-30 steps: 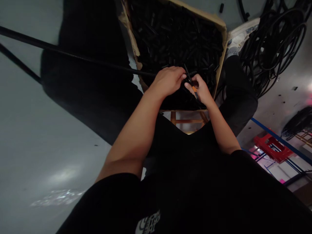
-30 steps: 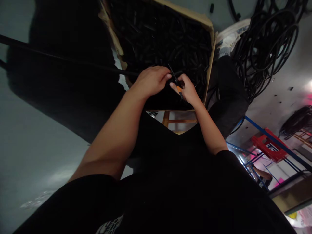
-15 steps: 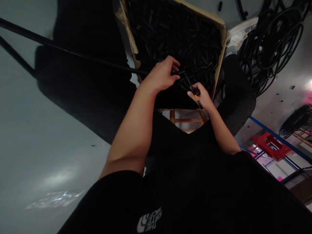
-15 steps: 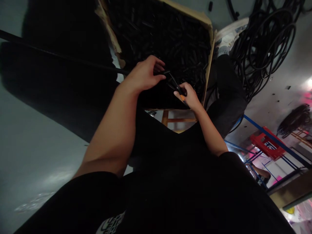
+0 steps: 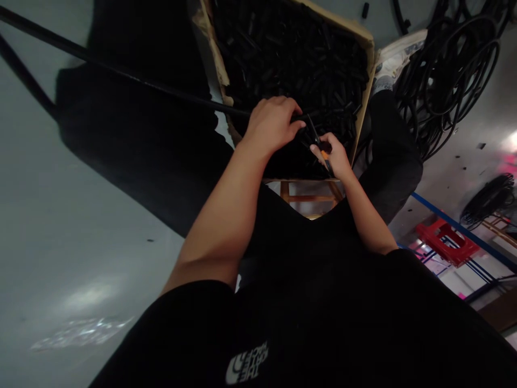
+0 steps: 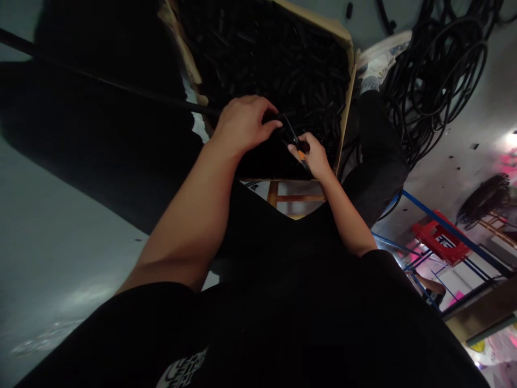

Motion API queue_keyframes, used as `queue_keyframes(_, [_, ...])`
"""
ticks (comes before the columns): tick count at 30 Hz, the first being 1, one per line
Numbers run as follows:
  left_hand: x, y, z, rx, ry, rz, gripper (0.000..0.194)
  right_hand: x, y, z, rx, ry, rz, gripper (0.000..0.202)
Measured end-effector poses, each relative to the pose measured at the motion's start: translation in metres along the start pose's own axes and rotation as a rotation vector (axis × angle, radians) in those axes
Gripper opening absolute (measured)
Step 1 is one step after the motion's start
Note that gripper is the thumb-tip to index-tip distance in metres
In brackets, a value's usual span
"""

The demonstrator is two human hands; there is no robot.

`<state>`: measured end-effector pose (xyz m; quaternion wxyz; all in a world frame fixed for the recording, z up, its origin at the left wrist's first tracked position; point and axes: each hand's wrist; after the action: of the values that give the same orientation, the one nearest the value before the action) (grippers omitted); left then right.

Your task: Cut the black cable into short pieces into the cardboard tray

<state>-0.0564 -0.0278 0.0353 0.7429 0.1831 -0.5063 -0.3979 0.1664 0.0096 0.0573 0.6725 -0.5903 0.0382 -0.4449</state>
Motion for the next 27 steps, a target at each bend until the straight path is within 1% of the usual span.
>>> queue_keyframes(3, [0.002,0.004,-0.007,-0.039,-0.036,-0.018,0.032,-0.005,0.004,-0.001,-0.042,0.063,-0.034,0.063])
queue_keyframes(6, [0.005,0.008,-0.01,-0.042,-0.051,-0.043,0.034,-0.015,0.007,-0.001,-0.091,0.098,-0.045,0.065])
queue_keyframes(10, [0.004,0.01,-0.007,-0.025,-0.026,-0.013,0.043,-0.024,0.004,-0.001,-0.088,0.111,-0.028,0.071])
queue_keyframes(14, [0.002,0.011,-0.006,-0.054,-0.022,0.032,0.055,-0.024,-0.004,-0.007,-0.049,0.099,-0.022,0.074])
queue_keyframes(16, [0.002,0.013,-0.007,-0.057,-0.032,0.05,0.057,-0.025,-0.005,-0.01,-0.055,0.081,-0.021,0.073])
queue_keyframes(20, [0.003,0.01,-0.003,-0.084,-0.078,0.022,0.051,-0.031,-0.003,-0.01,-0.1,0.024,-0.005,0.071])
queue_keyframes(22, [0.001,0.006,0.0,-0.095,-0.07,0.003,0.046,-0.034,-0.004,-0.008,-0.074,0.012,0.019,0.07])
queue_keyframes(25, [-0.005,-0.003,0.001,-0.023,-0.036,0.009,0.037,-0.031,-0.009,-0.005,0.012,0.043,0.024,0.07])
queue_keyframes(27, [-0.009,-0.006,0.0,0.064,-0.018,0.009,0.033,-0.026,-0.014,-0.005,0.025,0.021,0.014,0.068])
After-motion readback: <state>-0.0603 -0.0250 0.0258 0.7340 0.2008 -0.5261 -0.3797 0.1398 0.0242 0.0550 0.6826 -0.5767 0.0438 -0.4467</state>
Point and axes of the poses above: each hand's wrist, its own x-axis away from the middle knuckle, its own z-axis out of the back of the hand, y = z × x, and after that the axes turned 12 degrees about z, right-handed
